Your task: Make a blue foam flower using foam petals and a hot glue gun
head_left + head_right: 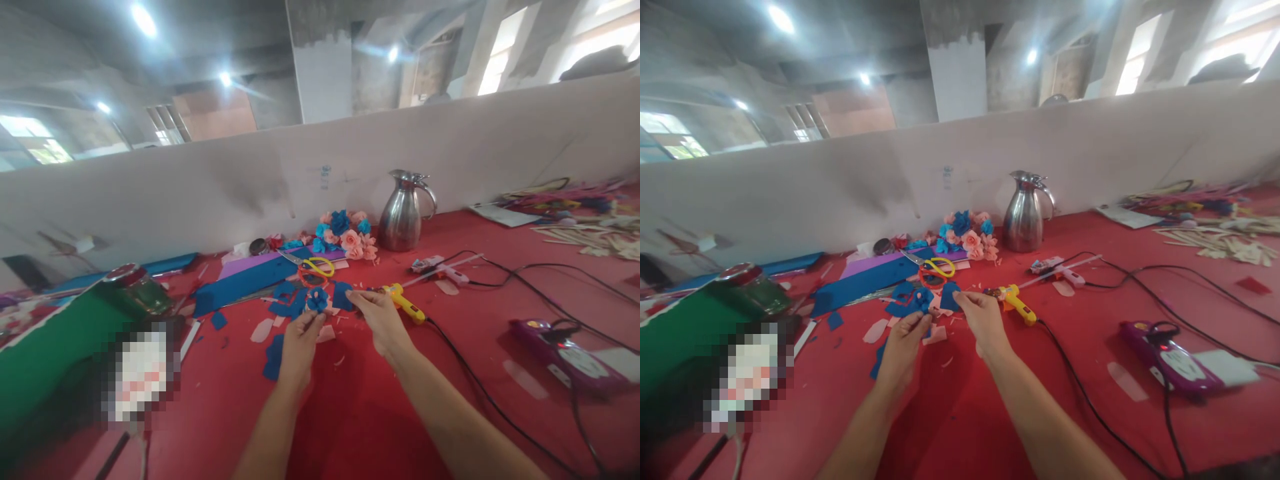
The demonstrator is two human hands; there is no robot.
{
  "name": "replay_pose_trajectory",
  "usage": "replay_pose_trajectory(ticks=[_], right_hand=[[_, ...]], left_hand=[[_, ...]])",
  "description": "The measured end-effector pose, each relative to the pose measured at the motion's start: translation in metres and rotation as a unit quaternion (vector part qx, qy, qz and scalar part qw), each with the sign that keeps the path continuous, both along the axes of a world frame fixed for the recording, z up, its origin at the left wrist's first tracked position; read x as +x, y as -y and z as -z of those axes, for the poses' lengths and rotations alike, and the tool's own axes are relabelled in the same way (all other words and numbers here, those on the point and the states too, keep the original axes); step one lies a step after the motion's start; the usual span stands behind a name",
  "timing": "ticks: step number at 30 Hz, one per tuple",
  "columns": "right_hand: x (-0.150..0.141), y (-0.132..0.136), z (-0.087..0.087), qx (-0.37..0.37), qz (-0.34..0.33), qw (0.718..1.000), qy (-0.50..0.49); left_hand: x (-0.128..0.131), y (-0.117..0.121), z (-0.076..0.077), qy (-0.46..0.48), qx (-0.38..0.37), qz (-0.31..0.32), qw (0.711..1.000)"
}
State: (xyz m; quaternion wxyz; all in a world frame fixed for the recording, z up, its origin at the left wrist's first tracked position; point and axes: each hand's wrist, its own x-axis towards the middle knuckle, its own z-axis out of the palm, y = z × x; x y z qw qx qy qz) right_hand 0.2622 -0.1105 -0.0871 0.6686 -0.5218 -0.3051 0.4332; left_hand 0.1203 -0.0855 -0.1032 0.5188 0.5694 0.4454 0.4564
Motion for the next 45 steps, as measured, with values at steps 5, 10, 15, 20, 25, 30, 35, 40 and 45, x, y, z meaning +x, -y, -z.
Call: replay_pose_trajectory(ticks=[5,10,15,20,25,30,35,40,45], right_hand=[[-0.004,-0.002,0.005,0.008,0.019,0.999,-0.047],[-0.01,-0.003,0.008,0.011,0.026,0.998,-0.06],[-0.015,-0.002,0.007,0.02,0.023,0.996,-0.08],[-0.019,0.0,0.005,0.027,0.01,0.995,-0.101],[-0.023,0.003,0.003,0.037,-0.006,0.994,-0.106],[-0.025,0.004,0.001,0.034,0.004,0.994,-0.1],[-0.028,0.005,0.002,0.047,-0.008,0.991,-0.123],[-0.03,0.006,0.002,0.052,-0.021,0.987,-0.147],[-0.03,0.006,0.002,0.057,-0.023,0.986,-0.156]], left_hand=[[0.002,-0.001,0.005,0.012,-0.024,-0.016,1.0],[0.007,-0.001,0.012,0.07,-0.078,-0.014,0.994],[0.013,0.002,0.013,0.114,-0.101,-0.023,0.988],[0.015,0.005,0.009,0.104,-0.1,-0.025,0.989],[0.016,0.005,0.009,0.099,-0.102,-0.025,0.989],[0.017,0.004,0.009,0.105,-0.109,-0.031,0.988],[0.018,0.006,0.006,0.111,-0.109,-0.031,0.987],[0.018,0.007,0.006,0.118,-0.117,-0.039,0.985],[0.018,0.007,0.006,0.114,-0.114,-0.043,0.986]])
